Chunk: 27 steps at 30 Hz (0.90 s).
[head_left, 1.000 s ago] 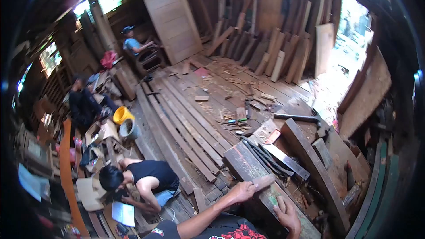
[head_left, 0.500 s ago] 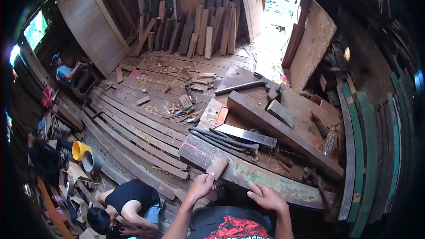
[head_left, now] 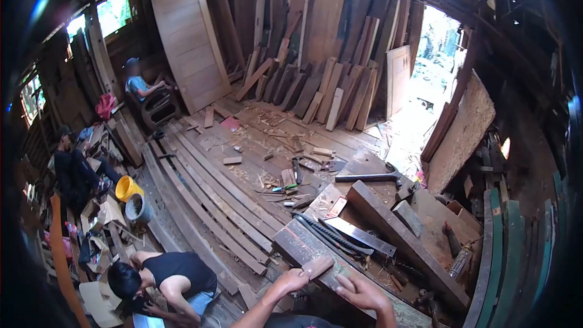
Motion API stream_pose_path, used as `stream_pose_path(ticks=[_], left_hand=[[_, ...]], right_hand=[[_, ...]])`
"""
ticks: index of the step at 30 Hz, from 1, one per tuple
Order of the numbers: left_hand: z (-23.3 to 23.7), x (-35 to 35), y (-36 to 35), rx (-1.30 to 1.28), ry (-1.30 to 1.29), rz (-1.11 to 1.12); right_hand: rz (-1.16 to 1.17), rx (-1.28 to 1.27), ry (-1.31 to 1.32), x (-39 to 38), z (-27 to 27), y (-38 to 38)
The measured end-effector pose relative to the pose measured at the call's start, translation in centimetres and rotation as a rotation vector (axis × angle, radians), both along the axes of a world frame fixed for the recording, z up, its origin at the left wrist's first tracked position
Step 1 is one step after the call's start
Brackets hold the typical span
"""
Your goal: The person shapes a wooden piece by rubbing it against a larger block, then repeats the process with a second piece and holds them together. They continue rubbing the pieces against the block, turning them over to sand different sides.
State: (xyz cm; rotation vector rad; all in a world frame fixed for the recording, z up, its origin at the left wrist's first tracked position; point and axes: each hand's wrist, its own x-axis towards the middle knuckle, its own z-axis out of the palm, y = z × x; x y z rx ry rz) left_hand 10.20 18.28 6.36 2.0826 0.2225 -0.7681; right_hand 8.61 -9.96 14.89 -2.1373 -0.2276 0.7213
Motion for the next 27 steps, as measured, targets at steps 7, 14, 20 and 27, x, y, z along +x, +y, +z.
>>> stream_pose_path(ticks=[7, 14, 20, 27], left_hand=[[0.4, 1.9, 1.3, -0.084, -0.14, 0.113], [4.4, 4.7, 3.0, -0.011, -0.277, 0.151], [1.5, 2.9, 1.1, -0.014, -0.204, 0.134], [1.9, 2.7, 0.0, 0.095, -0.046, 0.183]], right_hand=[[-0.137, 0.006, -0.106, 4.3, 5.9, -2.1], [-0.089, 0.112, 0.008, 1.5, -0.9, -4.8], [-0.079, 0.129, -0.014, 0.3, -0.7, -4.1], [-0.233, 0.003, -0.109, 0.8, -0.1, -3.5]])
